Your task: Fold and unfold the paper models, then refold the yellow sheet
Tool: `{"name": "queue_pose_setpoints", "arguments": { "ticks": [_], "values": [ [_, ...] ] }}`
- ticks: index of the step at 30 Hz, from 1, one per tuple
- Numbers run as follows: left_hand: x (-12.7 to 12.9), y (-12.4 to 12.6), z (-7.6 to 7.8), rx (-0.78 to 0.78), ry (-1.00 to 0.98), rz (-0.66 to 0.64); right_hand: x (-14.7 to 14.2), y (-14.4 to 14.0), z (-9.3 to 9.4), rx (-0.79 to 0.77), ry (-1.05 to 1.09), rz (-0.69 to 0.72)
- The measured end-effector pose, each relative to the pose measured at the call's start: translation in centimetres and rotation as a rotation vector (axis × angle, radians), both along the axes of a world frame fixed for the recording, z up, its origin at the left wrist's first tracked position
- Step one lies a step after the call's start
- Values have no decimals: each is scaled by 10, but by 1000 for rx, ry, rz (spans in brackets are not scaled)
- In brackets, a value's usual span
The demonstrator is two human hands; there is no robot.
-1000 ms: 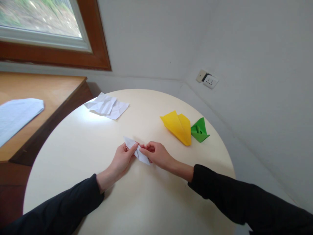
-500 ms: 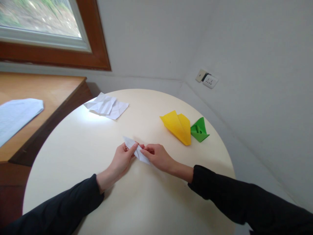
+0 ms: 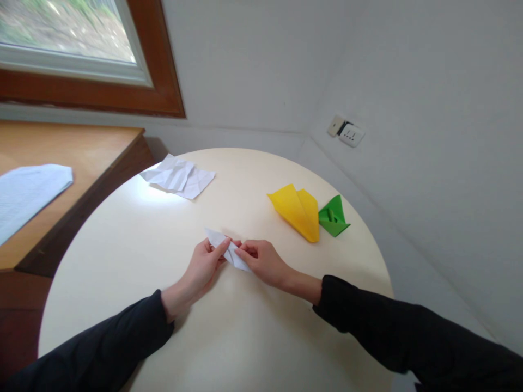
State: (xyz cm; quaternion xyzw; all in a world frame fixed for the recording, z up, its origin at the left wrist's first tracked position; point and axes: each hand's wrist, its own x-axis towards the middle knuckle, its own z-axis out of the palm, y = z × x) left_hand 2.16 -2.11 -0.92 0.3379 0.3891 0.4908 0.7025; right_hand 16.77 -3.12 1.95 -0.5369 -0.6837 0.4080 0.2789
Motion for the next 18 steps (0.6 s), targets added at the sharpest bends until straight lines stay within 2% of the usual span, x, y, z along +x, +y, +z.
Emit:
{"name": "queue_pose_setpoints", "arguments": {
  "ticks": [9, 13, 16, 18],
  "values": [
    [2, 1, 0, -9, -14, -9, 1, 1, -2, -48, 65, 2],
    [2, 1, -2, -18, -26, -15, 3, 4, 1, -60, -51, 18],
    [1, 2, -2, -35, -5, 5, 6, 5, 4, 48, -144, -17],
    [1, 2, -1, -43, 7, 31, 7, 4, 4, 227, -159, -33]
  ]
}}
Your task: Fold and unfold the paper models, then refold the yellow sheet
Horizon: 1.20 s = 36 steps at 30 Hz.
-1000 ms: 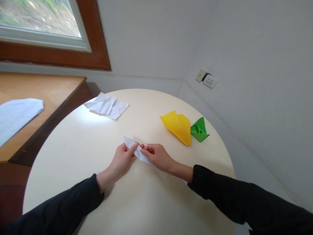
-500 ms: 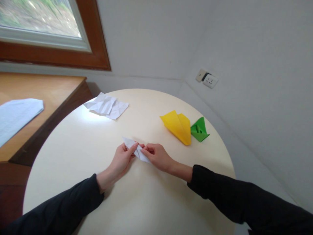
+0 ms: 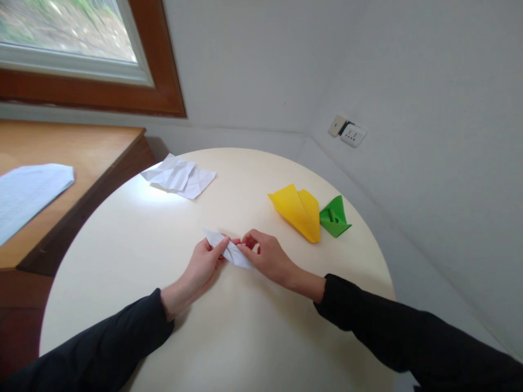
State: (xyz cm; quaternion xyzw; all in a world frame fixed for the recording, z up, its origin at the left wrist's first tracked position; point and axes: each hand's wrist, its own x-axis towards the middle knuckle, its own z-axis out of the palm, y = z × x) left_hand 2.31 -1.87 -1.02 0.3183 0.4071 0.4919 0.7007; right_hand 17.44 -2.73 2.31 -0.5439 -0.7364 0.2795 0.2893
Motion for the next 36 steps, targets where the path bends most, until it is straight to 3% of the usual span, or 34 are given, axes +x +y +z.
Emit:
{"name": "queue_pose_setpoints", "arguments": {
  "ticks": [5, 10, 14, 19, 24, 31, 36],
  "values": [
    [2, 0, 3, -14, -48, 48, -5, -7, -3, 523, -99, 260],
    [1, 1, 2, -43, -99, 63, -12, -7, -8, 671, -294, 330],
    [0, 2, 4, -124, -230, 27, -10, -3, -13, 669, -289, 318],
    [0, 1, 12, -153, -355, -37, -3, 1, -18, 549, -141, 268],
    [2, -1, 11, -105, -270, -66, 0, 1, -19, 488, -68, 220],
    [0, 1, -6, 17, -45, -73, -5, 2, -13, 292, 79, 64],
    [0, 1, -6, 103, 26, -45, -6, 3, -12, 352, 134, 78]
  ]
}}
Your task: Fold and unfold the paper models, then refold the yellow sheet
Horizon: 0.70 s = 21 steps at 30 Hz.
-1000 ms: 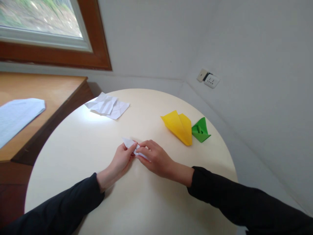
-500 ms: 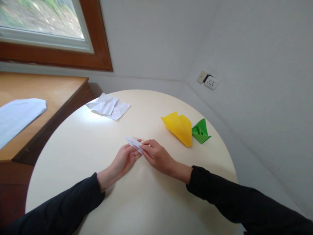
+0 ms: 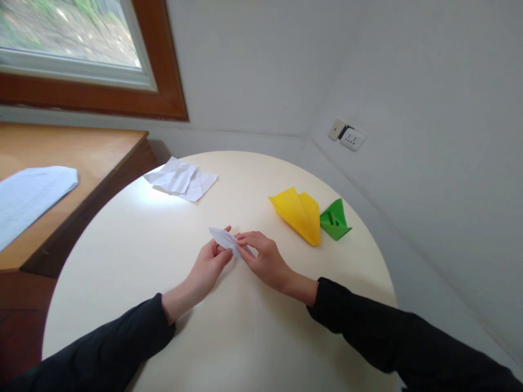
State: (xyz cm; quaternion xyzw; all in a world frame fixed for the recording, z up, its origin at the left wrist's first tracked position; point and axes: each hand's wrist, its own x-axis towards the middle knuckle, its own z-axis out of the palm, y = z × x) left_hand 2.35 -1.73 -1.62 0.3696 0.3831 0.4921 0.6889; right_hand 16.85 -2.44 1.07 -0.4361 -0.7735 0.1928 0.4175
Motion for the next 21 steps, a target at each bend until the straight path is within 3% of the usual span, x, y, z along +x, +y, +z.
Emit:
{"name": "queue_pose_setpoints", "arguments": {
  "ticks": [9, 18, 21],
  "values": [
    [-1, -4, 10, 34, 60, 36, -5, 4, 0, 74, 53, 12],
    [-1, -6, 15, 40, -8, 28, -3, 4, 8, -140, 159, 22],
    [0, -6, 14, 73, -29, 25, -2, 3, 10, -147, 169, 30]
  ]
}}
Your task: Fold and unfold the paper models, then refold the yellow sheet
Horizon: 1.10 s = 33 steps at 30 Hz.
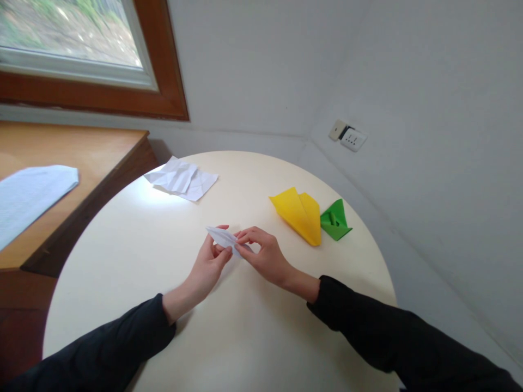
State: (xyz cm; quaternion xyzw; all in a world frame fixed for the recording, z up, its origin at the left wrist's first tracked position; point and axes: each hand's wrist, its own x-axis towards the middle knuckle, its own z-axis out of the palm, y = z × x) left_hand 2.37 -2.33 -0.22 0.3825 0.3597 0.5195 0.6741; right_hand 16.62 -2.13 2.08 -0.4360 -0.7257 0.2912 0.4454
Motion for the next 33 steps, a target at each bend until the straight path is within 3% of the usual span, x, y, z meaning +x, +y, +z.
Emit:
{"name": "queue_pose_setpoints", "arguments": {
  "ticks": [5, 13, 23, 28, 33],
  "values": [
    [0, 1, -4, 96, 21, -11, 0, 0, 1, 14, 9, 9],
    [-1, -1, -4, 176, 149, 2, 4, 2, 3, -100, -1, 27],
    [-1, 0, -2, 149, 106, -5, 3, 0, 4, -54, -11, 15],
    [-1, -1, 5, 134, 88, -11, 0, -1, 4, -103, 38, 23],
    [-1, 0, 4, 95, 66, -39, 0, -2, 6, -172, 67, 2]
  ]
}}
